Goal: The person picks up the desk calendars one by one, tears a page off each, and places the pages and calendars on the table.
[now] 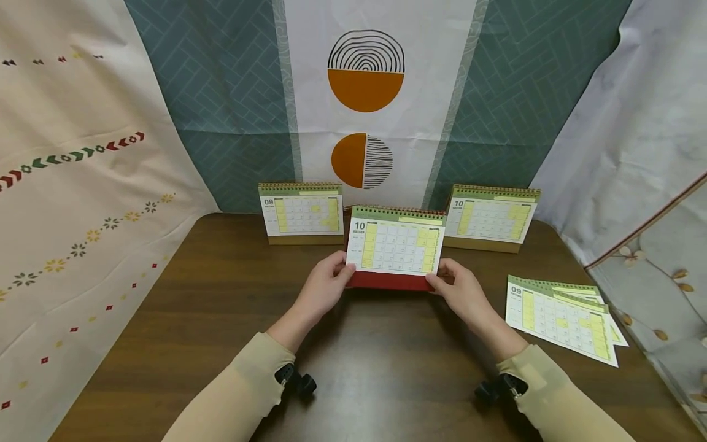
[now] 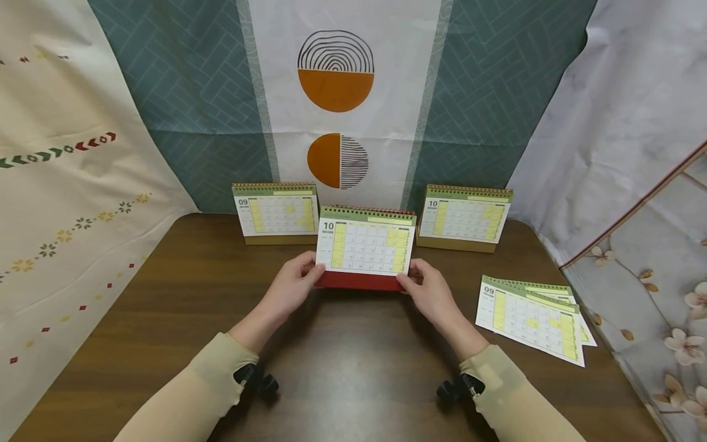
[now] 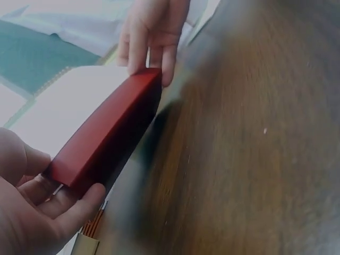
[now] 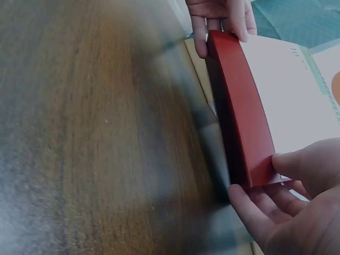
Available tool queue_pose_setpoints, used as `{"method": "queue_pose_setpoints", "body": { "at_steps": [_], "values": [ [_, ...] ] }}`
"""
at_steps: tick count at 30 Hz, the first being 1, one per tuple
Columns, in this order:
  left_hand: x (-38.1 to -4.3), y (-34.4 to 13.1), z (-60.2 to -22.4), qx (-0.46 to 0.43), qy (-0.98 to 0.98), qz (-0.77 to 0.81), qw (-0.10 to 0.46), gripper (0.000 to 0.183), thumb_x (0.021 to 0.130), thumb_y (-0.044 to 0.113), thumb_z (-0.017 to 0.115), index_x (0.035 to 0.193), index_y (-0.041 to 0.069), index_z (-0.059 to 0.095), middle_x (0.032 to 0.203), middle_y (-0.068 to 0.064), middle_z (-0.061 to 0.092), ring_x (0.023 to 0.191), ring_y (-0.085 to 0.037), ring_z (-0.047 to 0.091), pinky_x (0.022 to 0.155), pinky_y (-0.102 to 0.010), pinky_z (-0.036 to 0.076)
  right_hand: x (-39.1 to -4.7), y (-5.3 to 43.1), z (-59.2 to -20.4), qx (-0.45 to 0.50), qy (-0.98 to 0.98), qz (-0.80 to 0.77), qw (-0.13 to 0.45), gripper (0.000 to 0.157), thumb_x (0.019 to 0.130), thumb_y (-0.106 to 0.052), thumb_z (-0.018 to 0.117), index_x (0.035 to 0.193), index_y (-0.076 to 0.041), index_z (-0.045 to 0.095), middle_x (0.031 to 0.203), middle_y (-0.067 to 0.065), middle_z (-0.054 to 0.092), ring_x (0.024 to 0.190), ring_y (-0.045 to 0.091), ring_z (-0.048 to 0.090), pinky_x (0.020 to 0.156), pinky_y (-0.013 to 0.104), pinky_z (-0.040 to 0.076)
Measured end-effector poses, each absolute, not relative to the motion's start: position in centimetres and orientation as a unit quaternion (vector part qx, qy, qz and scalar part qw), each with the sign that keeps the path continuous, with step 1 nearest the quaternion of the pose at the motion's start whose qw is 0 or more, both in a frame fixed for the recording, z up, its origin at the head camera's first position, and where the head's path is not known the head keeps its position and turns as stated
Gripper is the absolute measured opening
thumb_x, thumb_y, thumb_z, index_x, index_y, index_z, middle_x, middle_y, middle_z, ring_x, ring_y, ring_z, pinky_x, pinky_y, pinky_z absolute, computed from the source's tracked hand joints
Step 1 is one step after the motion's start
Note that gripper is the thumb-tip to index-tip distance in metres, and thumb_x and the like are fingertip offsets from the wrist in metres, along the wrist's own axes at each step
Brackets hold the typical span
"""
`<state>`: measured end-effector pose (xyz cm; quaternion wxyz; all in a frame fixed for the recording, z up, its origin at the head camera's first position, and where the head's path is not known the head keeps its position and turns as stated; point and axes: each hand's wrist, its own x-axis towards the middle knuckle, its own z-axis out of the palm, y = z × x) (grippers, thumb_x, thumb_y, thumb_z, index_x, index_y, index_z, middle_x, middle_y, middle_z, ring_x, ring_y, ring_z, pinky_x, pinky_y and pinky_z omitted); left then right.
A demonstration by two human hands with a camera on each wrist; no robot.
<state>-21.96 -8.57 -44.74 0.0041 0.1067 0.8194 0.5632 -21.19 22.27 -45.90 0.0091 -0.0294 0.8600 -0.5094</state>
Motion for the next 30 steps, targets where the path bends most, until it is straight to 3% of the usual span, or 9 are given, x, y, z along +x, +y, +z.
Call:
{"method": "queue_pose_setpoints", "body": {
  "at_steps": [9,13,19,22,30],
  "values": [
    [-23.9,-8.3,-45.0,0.108,0.887,0.448,-0.032,0.021,0.111,0.015,0.068,0.129,0.010,0.076,0.111,-0.006,0.078,0.090,-0.025,0.063,0.081,-0.041,0.052,-22.5,22.3,-45.9,-0.035,0.885,-0.464,-0.012,0.022,0.110,-0.015,0.071,0.125,0.000,0.065,0.119,0.019,0.076,0.102,0.030,0.072,0.088,0.040,0.063],
    [-24.8,-8.1,-45.3,0.106,0.900,0.422,-0.036,0.025,0.110,0.017,0.070,0.133,0.009,0.076,0.121,-0.008,0.079,0.100,-0.026,0.067,0.092,-0.046,0.055,-23.1,22.4,-45.8,-0.042,0.902,-0.430,-0.024,0.023,0.110,-0.016,0.069,0.126,0.000,0.065,0.118,0.020,0.076,0.099,0.030,0.068,0.083,0.037,0.057],
    [-26.0,-7.9,-45.2,0.098,0.914,0.391,-0.034,0.031,0.110,0.021,0.070,0.139,0.009,0.075,0.133,-0.010,0.077,0.118,-0.031,0.070,0.105,-0.052,0.054,-23.9,22.5,-45.7,-0.051,0.930,-0.360,-0.058,0.026,0.112,-0.018,0.065,0.129,0.001,0.069,0.113,0.018,0.076,0.092,0.032,0.060,0.080,0.043,0.047],
    [-26.5,-7.8,-45.2,0.092,0.924,0.368,-0.038,0.033,0.111,0.023,0.069,0.141,0.010,0.074,0.136,-0.011,0.076,0.122,-0.032,0.070,0.107,-0.052,0.053,-24.3,22.4,-45.6,-0.059,0.942,-0.322,-0.078,0.027,0.112,-0.018,0.061,0.129,0.001,0.071,0.110,0.018,0.077,0.087,0.032,0.062,0.078,0.047,0.050],
    [-27.0,-6.8,-44.8,0.078,0.948,0.305,-0.053,0.027,0.112,0.023,0.064,0.133,0.010,0.076,0.123,-0.011,0.079,0.102,-0.033,0.073,0.091,-0.052,0.058,-24.8,22.0,-45.2,-0.040,0.964,-0.243,-0.101,0.025,0.112,-0.023,0.059,0.121,-0.004,0.073,0.088,0.010,0.074,0.078,0.030,0.063,0.068,0.049,0.050]
  ]
}}
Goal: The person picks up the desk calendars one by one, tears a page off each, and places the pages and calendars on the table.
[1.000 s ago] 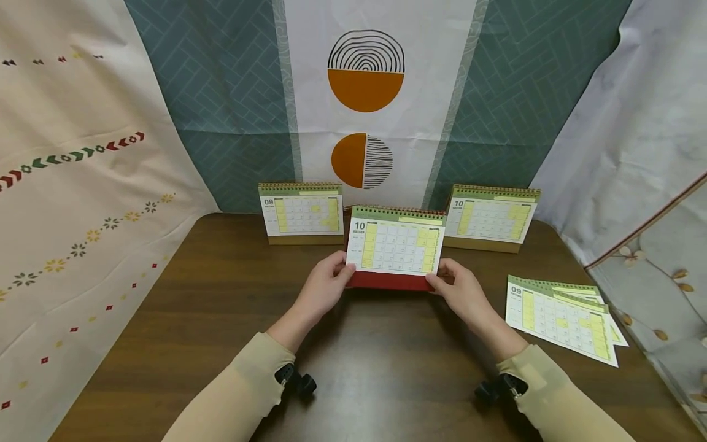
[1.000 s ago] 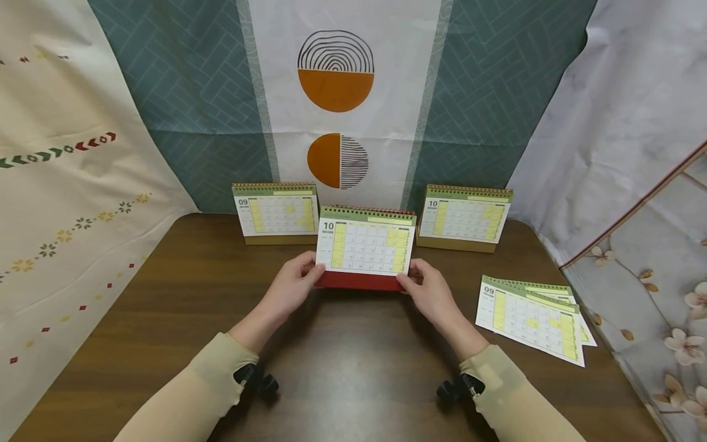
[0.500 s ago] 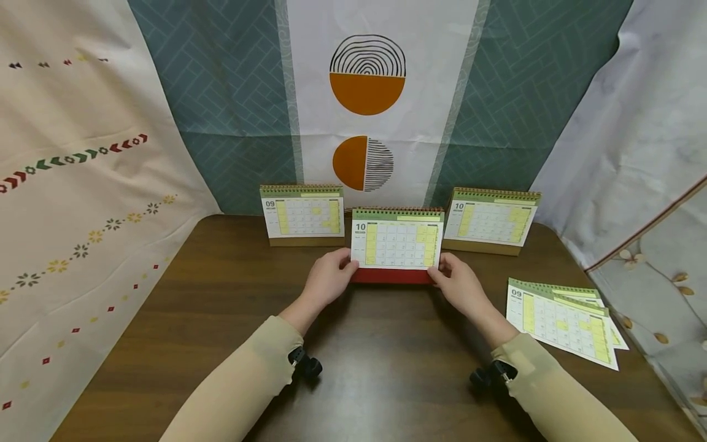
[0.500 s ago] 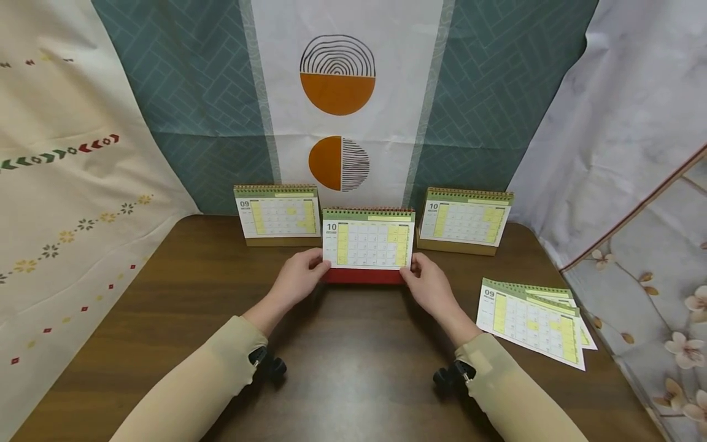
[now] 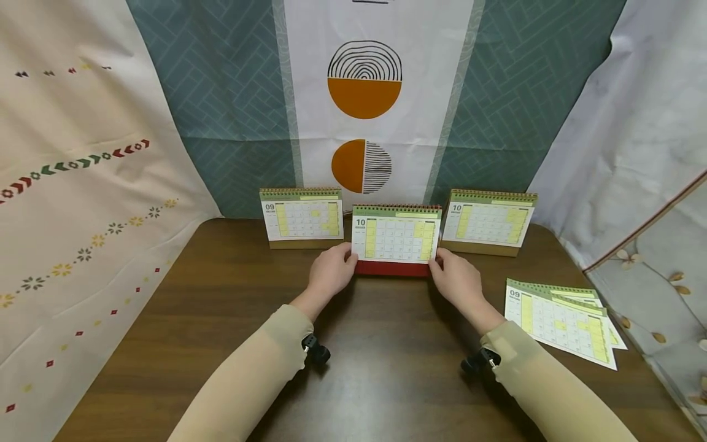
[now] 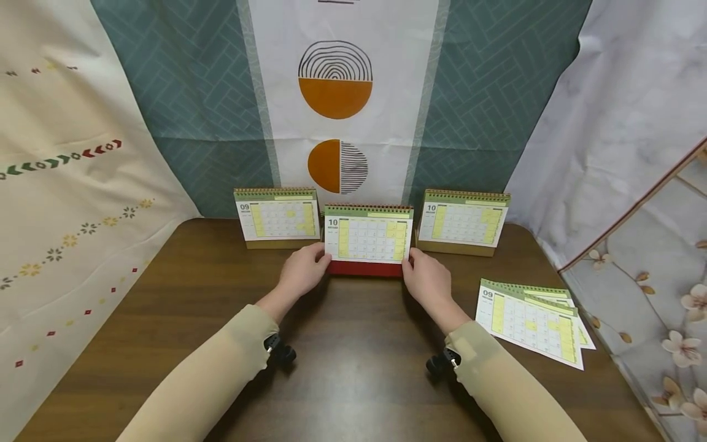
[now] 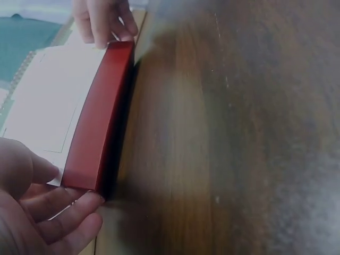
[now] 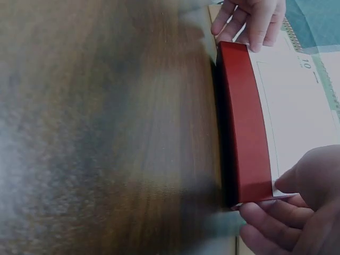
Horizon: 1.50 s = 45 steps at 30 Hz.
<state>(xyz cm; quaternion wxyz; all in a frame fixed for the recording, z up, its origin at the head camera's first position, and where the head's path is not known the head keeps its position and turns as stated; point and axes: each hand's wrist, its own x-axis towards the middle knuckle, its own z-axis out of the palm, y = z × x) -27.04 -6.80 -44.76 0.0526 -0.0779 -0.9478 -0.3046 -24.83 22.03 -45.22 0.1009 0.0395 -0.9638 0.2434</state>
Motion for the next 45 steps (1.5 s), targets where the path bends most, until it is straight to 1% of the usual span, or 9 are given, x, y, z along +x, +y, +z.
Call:
{"method": "queue_pose_setpoints", "body": {
  "at_steps": [4,10,15,21,25,33,39,42,45],
  "values": [
    [-27.5,-6.5,-45.0,-0.070,-0.956,-0.280,0.053,0.029,0.113,0.024,0.061,0.134,0.010,0.075,0.125,-0.012,0.079,0.102,-0.034,0.074,0.088,-0.053,0.059,-25.1,21.7,-45.3,0.035,-0.968,0.220,0.113,0.022,0.111,-0.023,0.060,0.114,-0.005,0.073,0.086,0.012,0.074,0.076,0.032,0.065,0.064,0.049,0.049],
    [-27.9,-6.2,-45.2,-0.073,-0.966,-0.239,0.067,0.020,0.115,0.022,0.059,0.106,0.010,0.072,0.092,-0.011,0.075,0.077,-0.030,0.068,0.069,-0.049,0.055,-25.5,21.6,-45.9,0.044,-0.972,0.181,0.145,0.022,0.111,-0.023,0.060,0.107,-0.005,0.072,0.090,0.018,0.075,0.079,0.038,0.071,0.060,0.054,0.051],
    [-28.2,-5.9,-45.4,-0.073,-0.973,-0.202,0.082,0.021,0.115,0.020,0.059,0.099,0.011,0.069,0.083,-0.010,0.072,0.072,-0.028,0.068,0.065,-0.048,0.055,-25.9,21.7,-46.3,0.053,-0.974,0.153,0.161,0.024,0.111,-0.024,0.061,0.111,-0.003,0.073,0.103,0.020,0.077,0.087,0.041,0.074,0.062,0.058,0.054],
    [-28.6,-5.5,-45.2,-0.065,-0.977,-0.189,0.078,0.021,0.115,0.020,0.057,0.106,0.009,0.073,0.094,-0.012,0.077,0.081,-0.031,0.074,0.068,-0.049,0.059,-26.6,21.7,-46.3,0.058,-0.973,0.145,0.170,0.022,0.111,-0.023,0.064,0.103,-0.004,0.072,0.088,0.017,0.074,0.076,0.038,0.071,0.056,0.054,0.052],
    [-29.0,-5.4,-45.1,-0.062,-0.979,-0.179,0.080,0.023,0.115,0.021,0.057,0.106,0.009,0.074,0.096,-0.012,0.078,0.084,-0.033,0.076,0.068,-0.050,0.059,-27.1,21.7,-46.3,0.057,-0.973,0.141,0.171,0.022,0.111,-0.022,0.063,0.104,-0.003,0.072,0.084,0.016,0.072,0.075,0.039,0.071,0.055,0.054,0.051],
    [-29.7,-5.0,-45.2,-0.047,-0.982,-0.164,0.082,0.025,0.116,0.024,0.056,0.112,0.010,0.077,0.099,-0.011,0.079,0.087,-0.032,0.076,0.069,-0.050,0.060,-27.8,21.7,-46.1,0.056,-0.974,0.133,0.175,0.022,0.111,-0.022,0.064,0.106,-0.002,0.072,0.086,0.017,0.073,0.077,0.038,0.072,0.057,0.054,0.053],
    [-29.8,-4.8,-45.1,-0.040,-0.984,-0.155,0.081,0.025,0.116,0.024,0.055,0.112,0.011,0.076,0.097,-0.010,0.079,0.085,-0.030,0.075,0.067,-0.049,0.059,-27.9,22.0,-46.0,0.048,-0.976,0.133,0.164,0.024,0.111,-0.026,0.064,0.114,-0.004,0.075,0.097,0.018,0.077,0.083,0.039,0.073,0.062,0.056,0.055],
    [-29.4,-4.8,-45.0,-0.037,-0.983,-0.167,0.073,0.027,0.116,0.026,0.056,0.126,0.010,0.076,0.109,-0.012,0.080,0.093,-0.032,0.077,0.073,-0.051,0.061,-27.6,22.2,-45.8,0.040,-0.977,0.139,0.159,0.031,0.111,-0.029,0.065,0.125,-0.004,0.076,0.105,0.020,0.078,0.089,0.040,0.074,0.065,0.057,0.056],
    [-28.7,-4.9,-44.9,-0.032,-0.976,-0.209,0.058,0.041,0.115,0.027,0.058,0.150,0.007,0.065,0.138,-0.015,0.074,0.117,-0.035,0.074,0.089,-0.055,0.061,-27.0,22.2,-45.5,0.038,-0.975,0.154,0.153,0.041,0.111,-0.031,0.065,0.138,-0.001,0.072,0.119,0.023,0.077,0.098,0.041,0.075,0.070,0.058,0.058]
  ]
}}
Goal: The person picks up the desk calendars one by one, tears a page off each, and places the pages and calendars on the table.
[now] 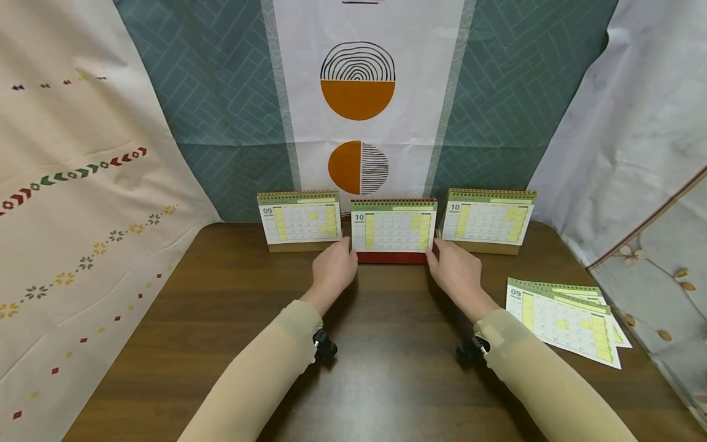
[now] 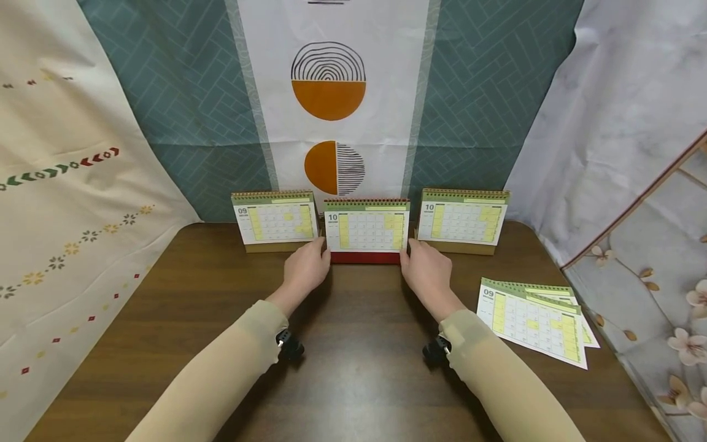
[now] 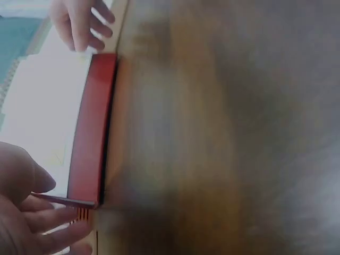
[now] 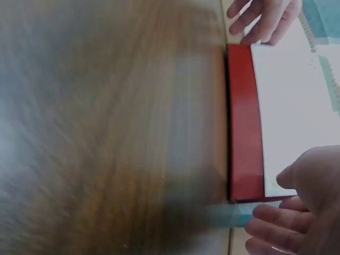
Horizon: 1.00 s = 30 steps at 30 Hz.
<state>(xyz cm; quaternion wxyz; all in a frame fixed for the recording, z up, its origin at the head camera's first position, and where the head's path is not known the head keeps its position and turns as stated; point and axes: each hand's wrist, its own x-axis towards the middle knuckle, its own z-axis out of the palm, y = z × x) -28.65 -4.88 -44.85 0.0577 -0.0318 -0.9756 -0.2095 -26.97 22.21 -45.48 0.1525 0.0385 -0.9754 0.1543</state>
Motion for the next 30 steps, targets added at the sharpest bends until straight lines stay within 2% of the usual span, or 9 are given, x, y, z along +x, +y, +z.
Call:
{"method": "queue_pose_setpoints", "body": {
  "at_steps": [3,7,10,15,16,19,21,24,30],
  "values": [
    [-27.8,-5.2,-44.8,-0.036,-0.959,-0.280,0.031,0.059,0.114,0.025,0.060,0.167,0.004,0.045,0.163,-0.018,0.055,0.144,-0.037,0.058,0.111,-0.057,0.052,-26.2,22.1,-45.0,0.037,-0.974,0.175,0.139,0.053,0.111,-0.033,0.064,0.152,0.000,0.062,0.136,0.025,0.072,0.111,0.043,0.073,0.078,0.062,0.059],
    [-26.9,-5.5,-44.7,-0.053,-0.919,-0.390,-0.007,0.073,0.114,0.023,0.061,0.174,0.003,0.025,0.176,-0.018,0.034,0.160,-0.036,0.038,0.126,-0.055,0.036,-25.4,21.7,-44.4,0.036,-0.971,0.207,0.112,0.068,0.112,-0.035,0.063,0.167,0.000,0.043,0.156,0.027,0.059,0.133,0.046,0.064,0.092,0.068,0.056],
    [-27.2,-5.6,-45.7,-0.073,-0.898,-0.434,-0.016,0.078,0.114,0.026,0.061,0.176,0.005,0.018,0.179,-0.016,0.029,0.161,-0.033,0.034,0.128,-0.050,0.032,-25.2,21.3,-44.1,0.039,-0.969,0.227,0.087,0.074,0.113,-0.036,0.062,0.171,0.000,0.033,0.162,0.029,0.051,0.140,0.047,0.058,0.098,0.069,0.053],
    [-28.5,-5.6,-47.8,-0.079,-0.903,-0.421,-0.011,0.083,0.113,0.032,0.061,0.177,0.006,0.015,0.181,-0.015,0.025,0.163,-0.031,0.032,0.128,-0.048,0.032,-25.2,20.7,-44.3,0.043,-0.966,0.247,0.060,0.077,0.114,-0.036,0.062,0.172,0.002,0.029,0.166,0.031,0.046,0.143,0.047,0.055,0.102,0.069,0.051],
    [-28.0,-5.3,-46.9,-0.068,-0.903,-0.423,-0.019,0.081,0.112,0.027,0.061,0.176,0.005,0.015,0.181,-0.015,0.024,0.163,-0.033,0.031,0.128,-0.051,0.031,-25.3,20.7,-44.3,0.043,-0.966,0.250,0.057,0.077,0.114,-0.036,0.062,0.172,0.002,0.028,0.166,0.031,0.045,0.145,0.047,0.053,0.103,0.069,0.050],
    [-29.2,-5.4,-48.0,-0.075,-0.897,-0.436,-0.016,0.083,0.113,0.031,0.060,0.177,0.006,0.014,0.182,-0.013,0.021,0.164,-0.031,0.028,0.129,-0.049,0.030,-25.8,20.6,-44.4,0.043,-0.964,0.259,0.046,0.077,0.114,-0.036,0.061,0.172,0.002,0.027,0.169,0.031,0.041,0.149,0.046,0.049,0.109,0.071,0.046],
    [-28.1,-5.2,-46.1,-0.072,-0.892,-0.445,-0.024,0.079,0.113,0.025,0.059,0.176,0.003,0.016,0.182,-0.016,0.022,0.165,-0.033,0.026,0.130,-0.050,0.027,-26.1,20.6,-44.4,0.043,-0.962,0.267,0.040,0.078,0.114,-0.036,0.060,0.172,0.003,0.026,0.170,0.031,0.039,0.150,0.046,0.048,0.112,0.071,0.044],
    [-28.1,-4.8,-45.1,-0.062,-0.887,-0.455,-0.039,0.079,0.113,0.022,0.059,0.176,0.002,0.015,0.182,-0.016,0.021,0.165,-0.034,0.025,0.131,-0.053,0.026,-26.6,20.5,-44.4,0.042,-0.959,0.278,0.032,0.077,0.114,-0.035,0.059,0.172,0.003,0.025,0.171,0.031,0.037,0.148,0.045,0.052,0.115,0.071,0.042],
    [-31.6,-5.0,-47.9,-0.062,-0.904,-0.423,-0.030,0.082,0.113,0.031,0.059,0.176,0.006,0.015,0.181,-0.015,0.025,0.162,-0.037,0.031,0.128,-0.053,0.032,-27.6,20.4,-44.1,0.040,-0.955,0.292,0.024,0.077,0.114,-0.034,0.060,0.172,0.004,0.025,0.171,0.031,0.036,0.142,0.043,0.058,0.115,0.068,0.042]
  ]
}}
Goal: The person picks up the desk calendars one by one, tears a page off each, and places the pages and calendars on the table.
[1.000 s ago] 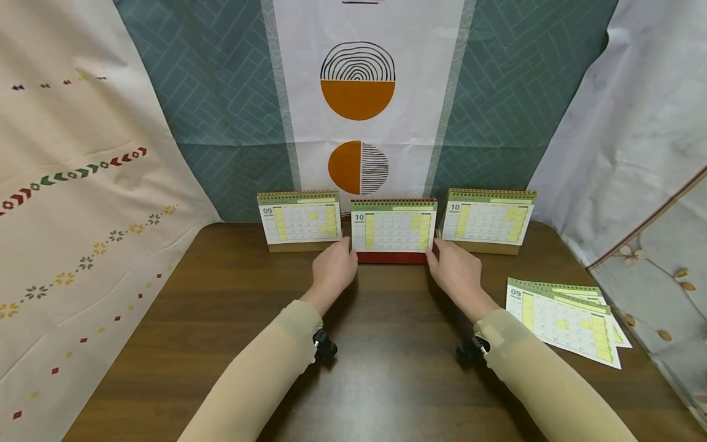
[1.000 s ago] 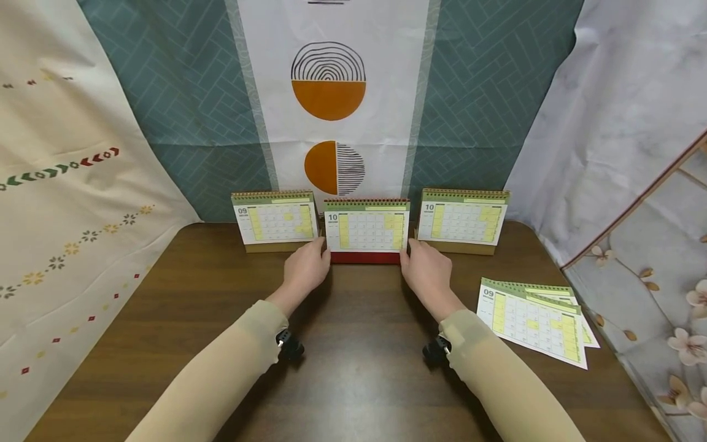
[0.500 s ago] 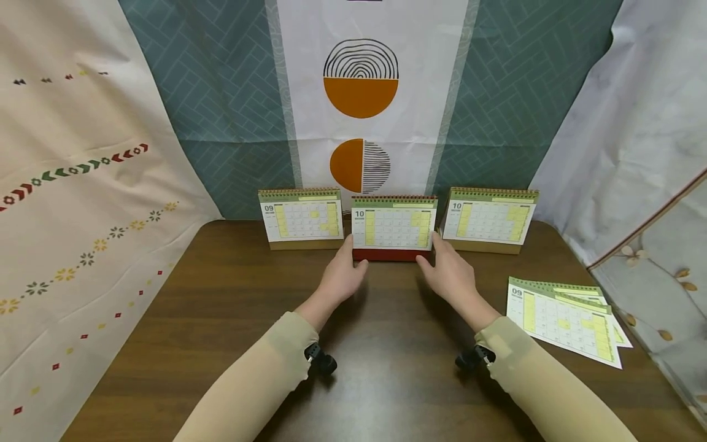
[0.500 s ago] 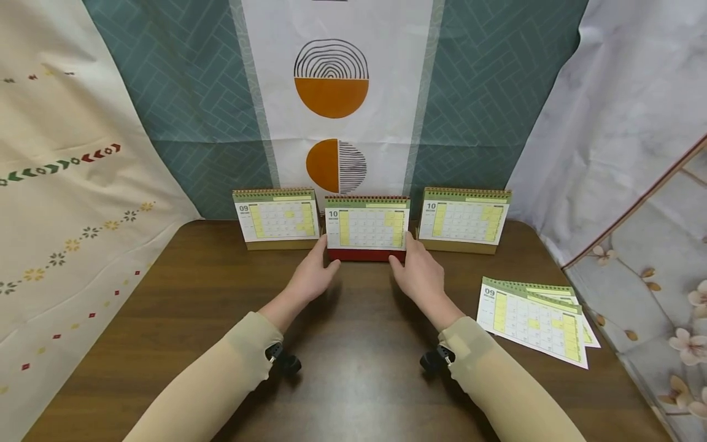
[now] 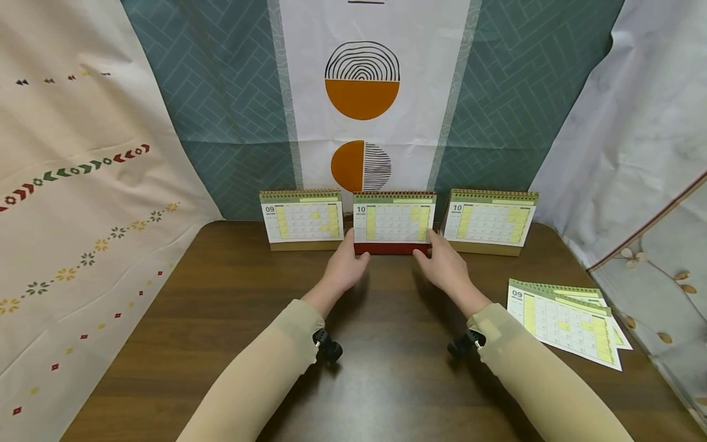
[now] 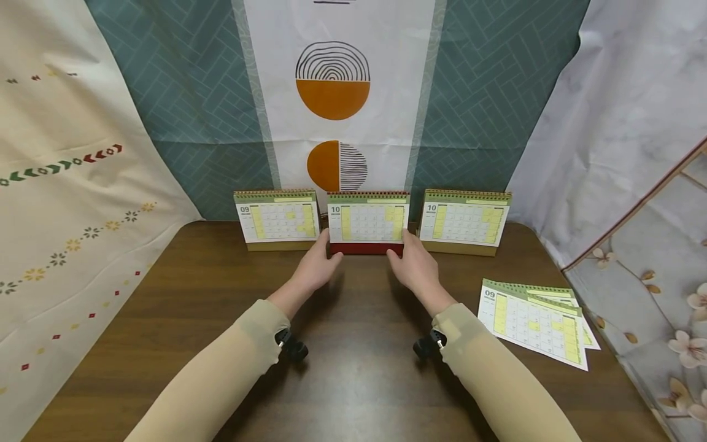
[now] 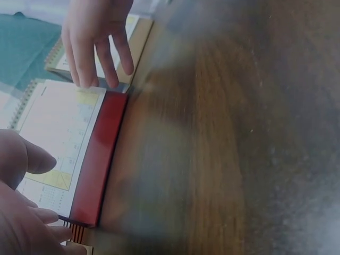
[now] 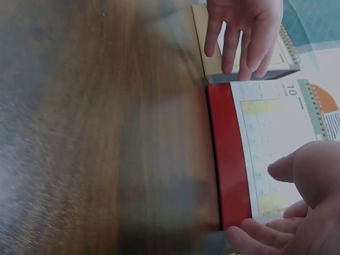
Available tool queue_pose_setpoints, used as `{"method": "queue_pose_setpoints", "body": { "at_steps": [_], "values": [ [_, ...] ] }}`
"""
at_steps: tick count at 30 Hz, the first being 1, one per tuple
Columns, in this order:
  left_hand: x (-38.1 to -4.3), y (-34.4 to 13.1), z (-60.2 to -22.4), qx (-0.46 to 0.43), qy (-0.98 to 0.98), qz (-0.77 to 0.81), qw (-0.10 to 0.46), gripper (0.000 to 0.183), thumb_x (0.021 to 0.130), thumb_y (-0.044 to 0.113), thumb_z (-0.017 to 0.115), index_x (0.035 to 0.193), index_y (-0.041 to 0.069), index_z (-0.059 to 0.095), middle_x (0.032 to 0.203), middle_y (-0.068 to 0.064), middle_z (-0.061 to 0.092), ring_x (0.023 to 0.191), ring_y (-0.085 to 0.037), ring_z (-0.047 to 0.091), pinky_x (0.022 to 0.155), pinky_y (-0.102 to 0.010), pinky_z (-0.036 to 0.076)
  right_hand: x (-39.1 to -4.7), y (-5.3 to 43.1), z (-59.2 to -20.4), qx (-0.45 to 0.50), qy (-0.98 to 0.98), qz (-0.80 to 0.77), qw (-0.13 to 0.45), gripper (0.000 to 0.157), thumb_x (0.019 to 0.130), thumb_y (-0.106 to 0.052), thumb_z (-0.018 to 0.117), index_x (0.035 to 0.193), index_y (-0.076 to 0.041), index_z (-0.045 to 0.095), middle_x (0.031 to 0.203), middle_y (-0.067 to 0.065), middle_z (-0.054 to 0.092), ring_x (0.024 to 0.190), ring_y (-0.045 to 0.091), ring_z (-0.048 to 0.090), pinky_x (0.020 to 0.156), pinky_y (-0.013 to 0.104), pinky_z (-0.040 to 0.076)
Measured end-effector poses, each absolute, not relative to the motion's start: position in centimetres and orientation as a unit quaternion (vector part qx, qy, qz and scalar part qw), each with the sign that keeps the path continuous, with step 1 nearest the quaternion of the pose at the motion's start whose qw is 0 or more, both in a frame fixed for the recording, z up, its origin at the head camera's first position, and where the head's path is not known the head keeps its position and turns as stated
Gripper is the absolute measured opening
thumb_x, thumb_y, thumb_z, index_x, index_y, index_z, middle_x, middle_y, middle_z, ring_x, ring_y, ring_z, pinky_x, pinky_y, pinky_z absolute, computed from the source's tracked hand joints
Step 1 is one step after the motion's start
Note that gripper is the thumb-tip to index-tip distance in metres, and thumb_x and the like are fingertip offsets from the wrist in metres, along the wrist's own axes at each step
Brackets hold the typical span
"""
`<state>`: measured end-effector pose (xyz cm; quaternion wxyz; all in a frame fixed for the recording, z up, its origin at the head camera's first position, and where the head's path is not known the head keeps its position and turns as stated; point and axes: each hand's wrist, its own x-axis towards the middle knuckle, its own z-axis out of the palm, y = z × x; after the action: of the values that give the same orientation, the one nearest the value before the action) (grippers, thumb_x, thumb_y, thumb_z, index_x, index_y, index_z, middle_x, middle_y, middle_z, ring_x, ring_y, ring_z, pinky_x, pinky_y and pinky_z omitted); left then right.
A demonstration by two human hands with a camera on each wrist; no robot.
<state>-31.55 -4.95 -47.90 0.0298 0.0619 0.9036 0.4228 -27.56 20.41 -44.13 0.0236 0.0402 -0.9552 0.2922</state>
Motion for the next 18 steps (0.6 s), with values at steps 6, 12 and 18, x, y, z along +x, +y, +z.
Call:
{"method": "queue_pose_setpoints", "body": {
  "at_steps": [6,12,18],
  "values": [
    [-33.1,-5.0,-48.9,0.066,0.896,0.437,0.037,0.085,0.112,0.034,0.061,0.178,0.010,0.012,0.183,-0.010,0.019,0.165,-0.032,0.026,0.130,-0.053,0.028,-28.2,20.6,-44.0,0.040,-0.953,0.301,0.024,0.077,0.114,-0.032,0.060,0.172,0.005,0.025,0.168,0.031,0.041,0.137,0.043,0.061,0.112,0.066,0.046],
    [-35.1,-5.2,-51.0,0.074,0.903,0.421,0.028,0.087,0.112,0.042,0.061,0.178,0.014,0.012,0.183,-0.009,0.020,0.165,-0.030,0.025,0.130,-0.052,0.028,-28.5,20.5,-44.0,0.038,-0.950,0.308,0.023,0.076,0.114,-0.032,0.060,0.172,0.004,0.025,0.166,0.031,0.043,0.136,0.043,0.062,0.111,0.065,0.048],
    [-32.3,-4.7,-46.6,0.062,0.893,0.442,0.056,0.083,0.112,0.028,0.062,0.177,0.006,0.015,0.183,-0.013,0.019,0.166,-0.030,0.022,0.132,-0.051,0.023,-28.7,20.5,-44.0,0.037,-0.950,0.309,0.022,0.076,0.114,-0.032,0.060,0.172,0.004,0.026,0.163,0.031,0.046,0.134,0.043,0.062,0.110,0.064,0.049]
  ]
}}
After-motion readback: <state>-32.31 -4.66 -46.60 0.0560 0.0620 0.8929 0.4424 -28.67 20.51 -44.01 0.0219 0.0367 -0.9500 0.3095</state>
